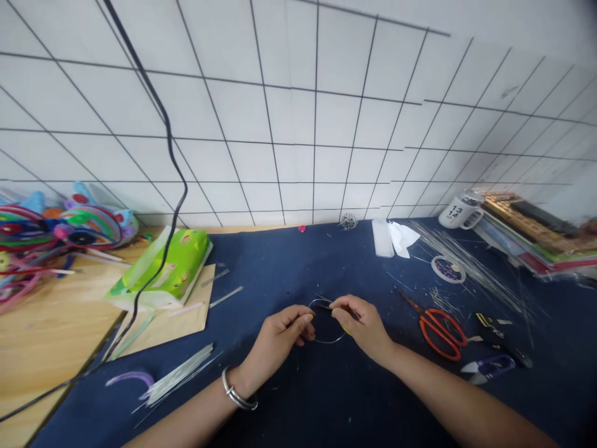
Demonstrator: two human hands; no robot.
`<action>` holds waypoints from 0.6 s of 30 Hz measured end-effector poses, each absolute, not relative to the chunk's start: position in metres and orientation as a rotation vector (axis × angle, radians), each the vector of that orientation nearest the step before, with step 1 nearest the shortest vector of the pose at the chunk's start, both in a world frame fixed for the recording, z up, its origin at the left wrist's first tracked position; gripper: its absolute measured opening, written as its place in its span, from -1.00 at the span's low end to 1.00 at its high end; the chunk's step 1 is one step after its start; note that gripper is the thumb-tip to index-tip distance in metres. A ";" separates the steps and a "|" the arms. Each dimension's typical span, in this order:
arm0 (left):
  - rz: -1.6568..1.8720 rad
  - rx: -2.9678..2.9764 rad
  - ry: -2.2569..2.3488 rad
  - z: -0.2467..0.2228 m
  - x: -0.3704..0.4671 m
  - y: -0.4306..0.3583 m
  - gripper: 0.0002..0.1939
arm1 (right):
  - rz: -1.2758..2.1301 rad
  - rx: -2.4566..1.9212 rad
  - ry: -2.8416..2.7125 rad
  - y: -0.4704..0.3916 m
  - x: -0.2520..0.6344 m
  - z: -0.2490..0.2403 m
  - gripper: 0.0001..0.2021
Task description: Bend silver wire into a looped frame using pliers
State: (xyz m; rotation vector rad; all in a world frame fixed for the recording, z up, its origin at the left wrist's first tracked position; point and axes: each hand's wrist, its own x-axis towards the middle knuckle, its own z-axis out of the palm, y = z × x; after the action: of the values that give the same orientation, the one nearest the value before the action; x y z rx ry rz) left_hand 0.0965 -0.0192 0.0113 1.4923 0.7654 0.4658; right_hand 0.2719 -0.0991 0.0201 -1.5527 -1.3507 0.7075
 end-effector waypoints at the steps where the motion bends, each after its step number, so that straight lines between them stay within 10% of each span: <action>1: 0.454 1.505 0.763 0.011 0.097 -0.020 -0.73 | 0.688 -1.557 -1.377 -0.099 0.272 0.022 -0.81; 18: 0.321 1.686 0.697 0.022 0.097 -0.029 -0.70 | 0.014 -1.524 -1.937 -0.103 0.268 0.013 -0.75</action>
State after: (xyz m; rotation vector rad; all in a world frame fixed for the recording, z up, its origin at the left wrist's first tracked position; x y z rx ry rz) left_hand 0.0966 -0.0289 0.0215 1.6863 0.6967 0.3212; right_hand 0.2679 -0.1030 0.0130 -1.5243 -1.9371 0.0137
